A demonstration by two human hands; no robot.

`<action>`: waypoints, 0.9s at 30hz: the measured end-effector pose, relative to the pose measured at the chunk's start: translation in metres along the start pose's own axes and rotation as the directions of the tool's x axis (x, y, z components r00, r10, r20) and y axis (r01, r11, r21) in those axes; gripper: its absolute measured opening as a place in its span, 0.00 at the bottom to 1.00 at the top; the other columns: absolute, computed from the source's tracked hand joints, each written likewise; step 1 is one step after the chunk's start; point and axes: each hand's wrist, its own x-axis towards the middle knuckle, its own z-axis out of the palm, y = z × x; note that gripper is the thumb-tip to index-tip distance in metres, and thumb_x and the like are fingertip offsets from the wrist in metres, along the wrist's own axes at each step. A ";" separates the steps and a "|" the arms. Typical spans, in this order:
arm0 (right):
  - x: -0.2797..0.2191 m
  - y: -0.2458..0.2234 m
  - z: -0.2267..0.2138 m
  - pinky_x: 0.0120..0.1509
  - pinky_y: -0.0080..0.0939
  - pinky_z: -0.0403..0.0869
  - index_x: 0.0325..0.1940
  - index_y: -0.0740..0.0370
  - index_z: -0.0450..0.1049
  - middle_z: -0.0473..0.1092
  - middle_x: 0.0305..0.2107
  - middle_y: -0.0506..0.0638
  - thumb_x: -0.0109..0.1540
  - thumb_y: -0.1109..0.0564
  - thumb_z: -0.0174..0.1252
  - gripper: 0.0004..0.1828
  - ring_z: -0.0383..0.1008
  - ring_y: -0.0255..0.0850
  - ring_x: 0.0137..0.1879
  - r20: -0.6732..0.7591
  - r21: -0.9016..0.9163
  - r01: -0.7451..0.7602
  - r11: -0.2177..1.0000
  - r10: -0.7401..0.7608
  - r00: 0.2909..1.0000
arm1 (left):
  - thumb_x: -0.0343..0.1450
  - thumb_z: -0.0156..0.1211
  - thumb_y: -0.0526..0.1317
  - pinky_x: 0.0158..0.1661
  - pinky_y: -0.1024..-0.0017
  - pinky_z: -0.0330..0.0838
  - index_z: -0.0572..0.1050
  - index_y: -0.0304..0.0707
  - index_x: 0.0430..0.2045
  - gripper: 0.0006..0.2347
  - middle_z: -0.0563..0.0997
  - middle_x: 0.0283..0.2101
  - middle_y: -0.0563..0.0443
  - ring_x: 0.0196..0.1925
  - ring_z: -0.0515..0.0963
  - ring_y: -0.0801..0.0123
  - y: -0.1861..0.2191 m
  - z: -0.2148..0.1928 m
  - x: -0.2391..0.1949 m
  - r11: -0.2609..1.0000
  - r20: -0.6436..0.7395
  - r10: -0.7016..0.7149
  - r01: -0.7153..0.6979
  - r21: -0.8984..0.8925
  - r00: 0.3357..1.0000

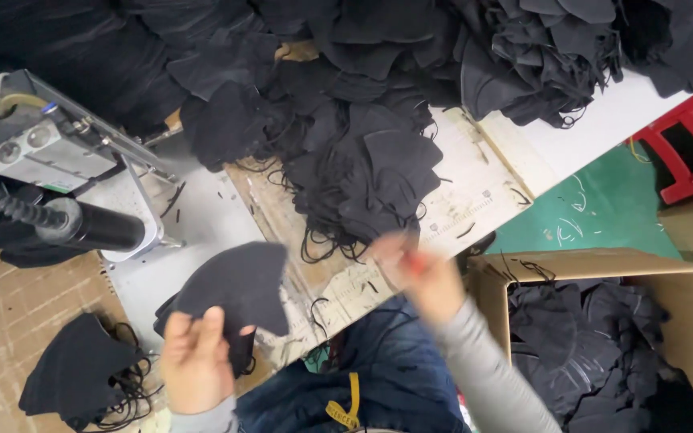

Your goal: Trimming threads and excess fabric from black face mask components using snips at a workstation.

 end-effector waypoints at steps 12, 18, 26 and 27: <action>0.140 0.110 -0.117 0.49 0.51 0.73 0.52 0.67 0.77 0.75 0.40 0.64 0.46 0.48 0.77 0.34 0.76 0.60 0.45 -0.151 -0.853 -0.029 0.521 -0.194 0.969 | 0.65 0.73 0.43 0.37 0.56 0.72 0.64 0.30 0.65 0.34 0.79 0.38 0.42 0.34 0.79 0.52 0.031 0.008 -0.010 0.130 -0.193 0.440 0.150 0.980 0.877; 0.114 0.053 -0.119 0.38 0.46 0.67 0.35 0.68 0.73 0.67 0.21 0.56 0.59 0.52 0.73 0.19 0.66 0.47 0.29 -0.222 -0.715 -0.151 0.682 -0.017 0.975 | 0.63 0.65 0.34 0.48 0.58 0.74 0.80 0.38 0.42 0.13 0.82 0.44 0.44 0.47 0.80 0.50 0.046 0.072 -0.018 0.124 0.444 0.432 -0.539 0.833 0.785; 0.052 -0.081 -0.026 0.34 0.32 0.65 0.40 0.69 0.76 0.67 0.23 0.42 0.60 0.60 0.64 0.09 0.63 0.27 0.30 0.019 -0.355 0.032 0.934 -0.027 0.999 | 0.67 0.67 0.42 0.52 0.60 0.71 0.75 0.27 0.53 0.22 0.80 0.50 0.35 0.52 0.79 0.48 0.014 0.192 0.008 0.464 0.606 0.217 -0.627 0.626 0.766; 0.046 -0.082 -0.028 0.34 0.31 0.61 0.43 0.69 0.77 0.67 0.24 0.41 0.62 0.61 0.61 0.08 0.60 0.27 0.30 -0.032 -0.252 0.013 0.968 -0.022 0.999 | 0.72 0.63 0.41 0.45 0.68 0.77 0.83 0.36 0.48 0.13 0.86 0.42 0.43 0.44 0.86 0.59 0.004 0.188 0.013 0.648 0.435 -0.059 -0.297 0.702 0.899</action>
